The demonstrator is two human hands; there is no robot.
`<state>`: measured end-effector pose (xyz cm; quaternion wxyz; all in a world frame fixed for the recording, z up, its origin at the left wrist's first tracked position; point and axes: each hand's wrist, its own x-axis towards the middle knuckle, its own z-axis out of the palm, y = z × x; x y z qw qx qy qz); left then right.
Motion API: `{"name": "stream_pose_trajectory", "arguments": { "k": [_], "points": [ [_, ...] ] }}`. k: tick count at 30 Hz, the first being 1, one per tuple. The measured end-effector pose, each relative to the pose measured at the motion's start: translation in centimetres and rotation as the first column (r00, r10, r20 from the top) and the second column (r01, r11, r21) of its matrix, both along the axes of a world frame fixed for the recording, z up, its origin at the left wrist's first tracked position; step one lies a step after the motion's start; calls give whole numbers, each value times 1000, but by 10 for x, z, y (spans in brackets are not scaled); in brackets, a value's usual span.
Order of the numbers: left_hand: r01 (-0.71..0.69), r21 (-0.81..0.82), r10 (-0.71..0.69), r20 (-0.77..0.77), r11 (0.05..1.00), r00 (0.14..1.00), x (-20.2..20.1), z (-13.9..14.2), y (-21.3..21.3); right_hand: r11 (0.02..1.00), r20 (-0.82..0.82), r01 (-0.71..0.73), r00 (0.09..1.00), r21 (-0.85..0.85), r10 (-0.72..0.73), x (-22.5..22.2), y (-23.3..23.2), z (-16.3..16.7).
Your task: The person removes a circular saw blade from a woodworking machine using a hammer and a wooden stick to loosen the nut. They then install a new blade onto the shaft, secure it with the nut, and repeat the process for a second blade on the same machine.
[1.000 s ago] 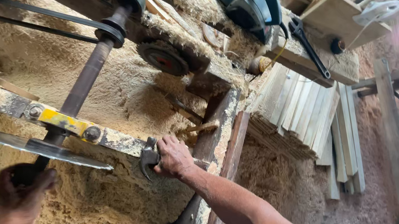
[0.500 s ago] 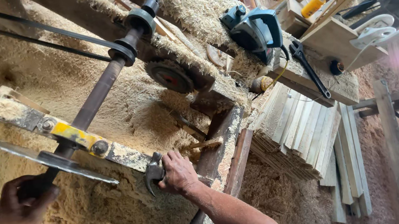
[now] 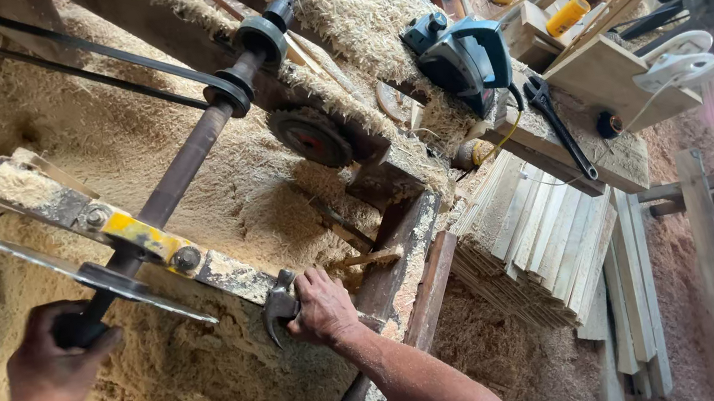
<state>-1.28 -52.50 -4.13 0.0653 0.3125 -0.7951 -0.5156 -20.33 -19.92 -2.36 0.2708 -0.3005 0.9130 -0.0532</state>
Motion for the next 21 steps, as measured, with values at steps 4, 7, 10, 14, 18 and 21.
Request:
{"name": "stream_pose_trajectory", "arguments": {
  "k": [4,7,10,14,18,21],
  "points": [
    [-133,-282,125,-45,950,991,-3,3,17,999,13,-22,1000,38,21,0,1,-3],
    [-217,887,508,-23,407,861,-5,-12,19,997,-64,-39,997,-60,35,0,1,0],
    [-241,732,424,-72,637,903,2,-20,15,999,0,-7,1000,-31,7,0,0,5],
    [-166,90,179,-168,982,969,9,-8,16,999,-4,-1,1000,-34,1,-1,-3,7],
    [-181,-547,56,-238,817,970,0,18,28,1000,3,2,1000,10,-2,0,-4,6],
    [-231,-244,222,-63,942,973,9,15,46,1000,-13,0,1000,-7,0,1,-3,7]
  ]
}}
